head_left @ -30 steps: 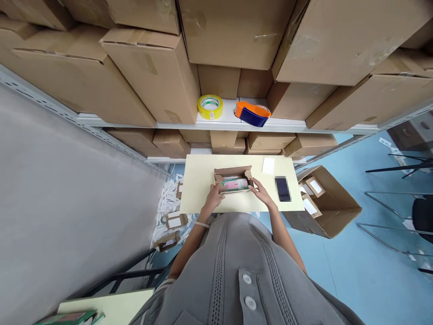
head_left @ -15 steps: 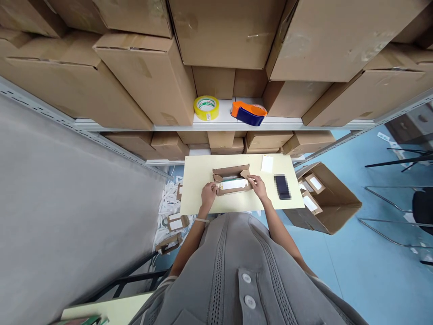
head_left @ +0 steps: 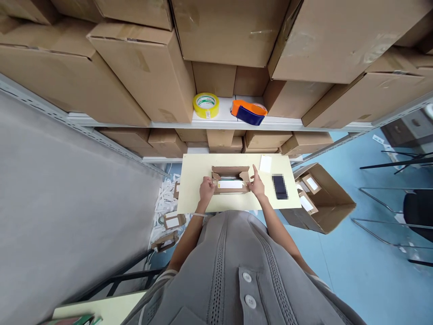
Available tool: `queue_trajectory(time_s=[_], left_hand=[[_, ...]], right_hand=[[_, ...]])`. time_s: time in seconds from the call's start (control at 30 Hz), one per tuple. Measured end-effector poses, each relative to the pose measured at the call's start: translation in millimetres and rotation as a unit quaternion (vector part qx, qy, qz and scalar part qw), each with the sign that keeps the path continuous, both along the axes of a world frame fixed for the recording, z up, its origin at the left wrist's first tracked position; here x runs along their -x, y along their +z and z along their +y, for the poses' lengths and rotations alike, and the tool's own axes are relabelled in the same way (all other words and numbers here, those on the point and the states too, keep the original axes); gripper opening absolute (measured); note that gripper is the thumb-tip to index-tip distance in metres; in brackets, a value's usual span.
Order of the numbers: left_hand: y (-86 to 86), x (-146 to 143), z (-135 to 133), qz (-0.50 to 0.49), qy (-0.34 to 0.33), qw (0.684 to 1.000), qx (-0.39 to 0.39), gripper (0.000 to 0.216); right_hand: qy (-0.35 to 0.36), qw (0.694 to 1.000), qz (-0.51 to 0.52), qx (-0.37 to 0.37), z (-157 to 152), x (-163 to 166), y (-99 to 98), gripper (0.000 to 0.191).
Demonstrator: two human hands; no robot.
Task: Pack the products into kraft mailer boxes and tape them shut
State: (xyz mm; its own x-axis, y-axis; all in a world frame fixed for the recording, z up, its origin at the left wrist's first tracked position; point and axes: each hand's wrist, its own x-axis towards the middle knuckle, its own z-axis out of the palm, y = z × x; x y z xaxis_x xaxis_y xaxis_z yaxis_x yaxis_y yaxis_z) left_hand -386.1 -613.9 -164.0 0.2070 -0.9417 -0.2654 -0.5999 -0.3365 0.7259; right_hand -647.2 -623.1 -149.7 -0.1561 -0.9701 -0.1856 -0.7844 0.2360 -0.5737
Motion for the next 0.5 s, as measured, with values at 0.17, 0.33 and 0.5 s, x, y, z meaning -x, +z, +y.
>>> queue_trajectory(time_s=[0.17, 0.33, 0.5], left_hand=[[0.1, 0.6, -2.3, -0.003, -0.006, 1.0, 0.008, 0.024], [-7.7, -2.6, -6.6, 0.027, 0.001, 1.0, 0.011, 0.019], [-11.1, -4.3, -5.1, 0.046, 0.009, 0.999, 0.019, 0.021]], right_hand=[[0.067, 0.997, 0.044, 0.007, -10.9, -5.4, 13.6, 0.09], [0.08, 0.996, 0.022, 0.042, 3.4, -3.0, 9.7, 0.057], [0.076, 0.995, 0.015, 0.062, 23.0, 2.2, -5.2, 0.04]])
